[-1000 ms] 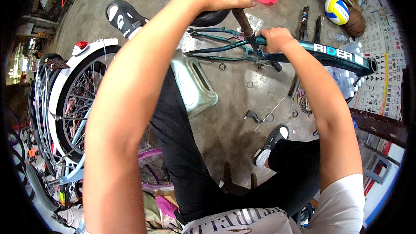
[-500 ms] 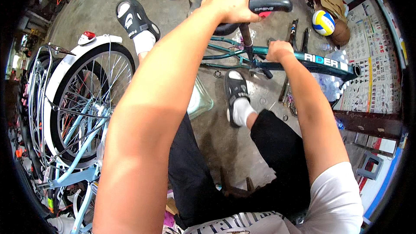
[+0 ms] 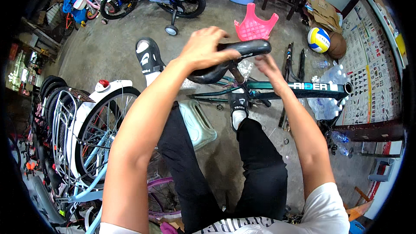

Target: The person removes a bicycle seat and post from a frame by hand, then handles a seat clamp and various small mechanical parts while seated.

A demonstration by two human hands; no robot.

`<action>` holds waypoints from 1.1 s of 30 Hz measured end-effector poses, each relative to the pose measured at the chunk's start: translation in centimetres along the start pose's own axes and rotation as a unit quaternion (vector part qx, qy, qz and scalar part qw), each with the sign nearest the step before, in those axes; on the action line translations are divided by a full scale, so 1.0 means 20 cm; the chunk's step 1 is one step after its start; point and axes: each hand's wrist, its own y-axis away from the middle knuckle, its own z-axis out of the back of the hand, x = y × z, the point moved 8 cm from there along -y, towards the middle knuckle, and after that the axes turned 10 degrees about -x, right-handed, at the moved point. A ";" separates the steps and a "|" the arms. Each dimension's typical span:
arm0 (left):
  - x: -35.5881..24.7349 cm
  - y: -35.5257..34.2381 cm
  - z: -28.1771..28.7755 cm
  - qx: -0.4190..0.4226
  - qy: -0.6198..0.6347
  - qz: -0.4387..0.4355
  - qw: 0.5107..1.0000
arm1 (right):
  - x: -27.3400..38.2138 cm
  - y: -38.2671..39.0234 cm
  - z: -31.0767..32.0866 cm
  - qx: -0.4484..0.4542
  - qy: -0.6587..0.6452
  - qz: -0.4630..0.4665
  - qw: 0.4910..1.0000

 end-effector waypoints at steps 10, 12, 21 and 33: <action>0.37 0.60 -0.16 -0.092 0.658 0.536 0.521 | 0.51 -0.11 -0.42 -0.169 -0.625 -0.061 0.760; 0.30 0.59 -0.18 -0.125 0.690 0.530 0.477 | 0.50 -0.12 -0.38 -0.188 -0.614 -0.075 0.762; 0.03 0.75 -0.10 -0.320 0.569 0.591 0.475 | 0.44 -0.31 -0.46 -0.191 -0.532 -0.263 0.782; 0.29 0.61 -0.12 -0.226 0.443 0.624 0.602 | 0.55 -0.23 -0.33 -0.200 -0.554 -0.179 0.788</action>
